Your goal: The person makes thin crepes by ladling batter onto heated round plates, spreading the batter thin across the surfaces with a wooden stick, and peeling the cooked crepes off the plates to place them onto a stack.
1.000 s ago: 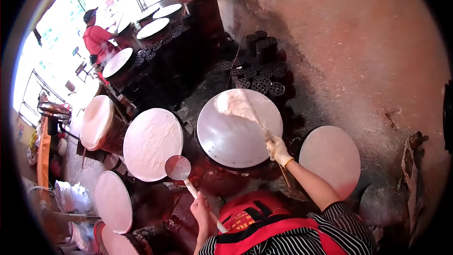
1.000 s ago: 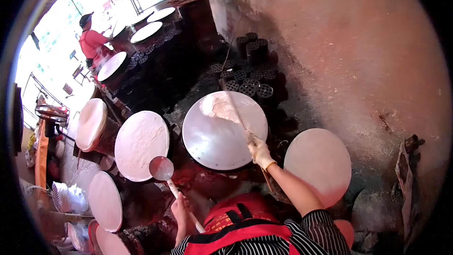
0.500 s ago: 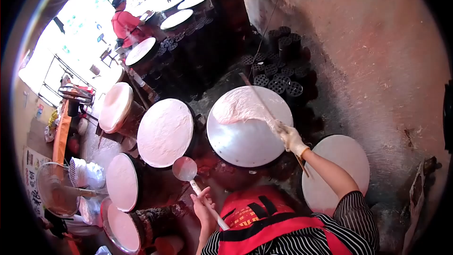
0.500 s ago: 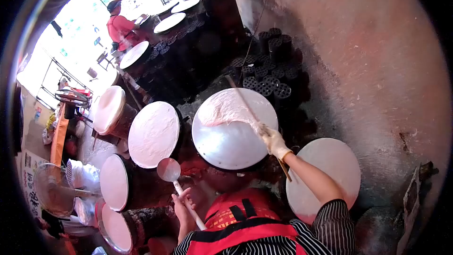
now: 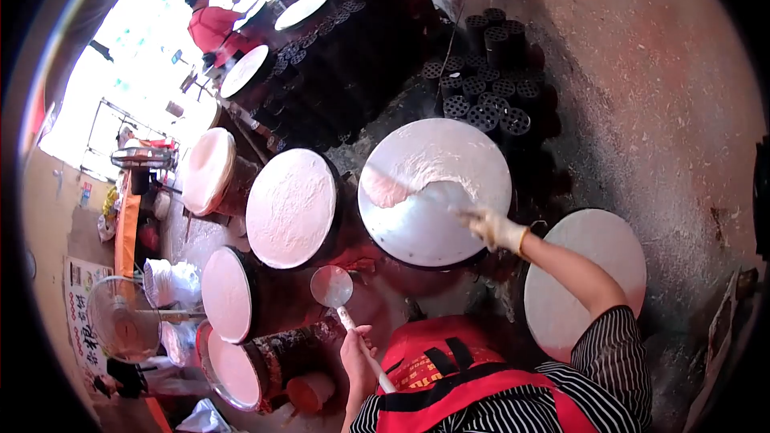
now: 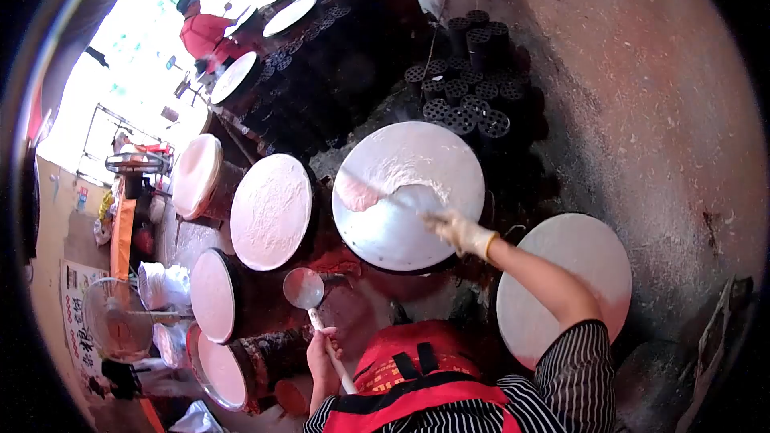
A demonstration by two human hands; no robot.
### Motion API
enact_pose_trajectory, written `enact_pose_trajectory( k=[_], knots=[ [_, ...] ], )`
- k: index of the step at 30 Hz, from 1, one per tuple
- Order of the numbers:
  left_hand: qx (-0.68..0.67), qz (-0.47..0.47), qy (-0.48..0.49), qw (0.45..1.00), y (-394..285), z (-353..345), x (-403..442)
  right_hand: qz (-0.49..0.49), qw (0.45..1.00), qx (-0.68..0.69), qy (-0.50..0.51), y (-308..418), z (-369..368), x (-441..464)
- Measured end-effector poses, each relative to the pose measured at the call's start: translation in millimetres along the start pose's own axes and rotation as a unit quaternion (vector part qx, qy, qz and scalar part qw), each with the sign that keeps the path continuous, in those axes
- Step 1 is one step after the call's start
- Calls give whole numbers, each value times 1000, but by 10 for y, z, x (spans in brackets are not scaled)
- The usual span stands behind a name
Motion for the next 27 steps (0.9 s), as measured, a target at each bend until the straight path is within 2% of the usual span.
enact_pose_trajectory(
  k=[1, 2, 3, 4, 6, 7, 9, 10, 11, 14, 17, 18, 20, 22, 23, 24, 25, 26, 27],
  knots=[
    [13, -10, 4, 1000, -23, -20, 31, 21, 998, 42, 45, -144, -90, -191],
    [25, -20, 8, 999, -33, -42, 57, -53, 996, 50, 57, -205, -168, -461],
    [38, -30, 11, 999, -46, -47, 82, -66, 997, 2, 27, -393, -154, -662],
    [30, -21, 23, 999, -59, -68, 117, -43, 999, 23, 21, -64, -146, -1100],
    [18, 1, 49, 999, -96, -130, 181, -71, 996, 47, -34, -386, -40, -1295],
    [9, 19, 59, 998, -130, -173, 187, -58, 990, 69, -105, -391, -29, -1309],
    [-16, 26, 126, 991, -214, -221, 260, 52, 935, 226, -267, -775, -60, -966],
    [-30, 31, 160, 986, -270, -244, 290, 44, 906, 260, -331, -575, -126, -1051],
    [-19, 32, 171, 985, -327, -244, 318, -14, 926, 179, -331, -738, -240, -961],
    [-25, 58, 258, 964, -478, -193, 386, 86, 958, 145, -230, -698, -826, -1147],
    [-43, 72, 307, 948, -530, -8, 615, 10, 969, 145, -201, -939, -1281, -1851],
    [-47, 75, 315, 945, -540, 85, 710, 121, 965, 18, -233, -886, -1336, -2091],
    [-40, 82, 322, 942, -504, 338, 945, 94, 945, -89, -299, -926, -1569, -2438],
    [-48, 78, 321, 943, -493, 670, 1172, 211, 875, -4, -436, -1051, -1912, -2362],
    [-59, 71, 318, 944, -490, 846, 1255, 142, 897, 242, -341, -1087, -2215, -2036],
    [-72, 66, 315, 944, -481, 1016, 1321, 41, 835, 476, -273, -1134, -2542, -1749],
    [-97, 56, 316, 942, -496, 1218, 1373, 0, 845, 397, -358, -820, -2743, -1414],
    [-81, 52, 295, 951, -463, 1424, 1468, 24, 852, 387, -352, -665, -2954, -973],
    [-93, 54, 276, 955, -500, 1586, 1488, 117, 862, 360, -337, -518, -3113, -474]
  ],
)
Point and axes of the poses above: each hand's wrist, its own x-axis towards the middle knuckle, its own z-axis out of the back of the hand, y = z × x, the point moved 8 cm from there along x, towards the middle knuckle, and after that the axes turned 15 degrees about -y, right-handed, at the moved point
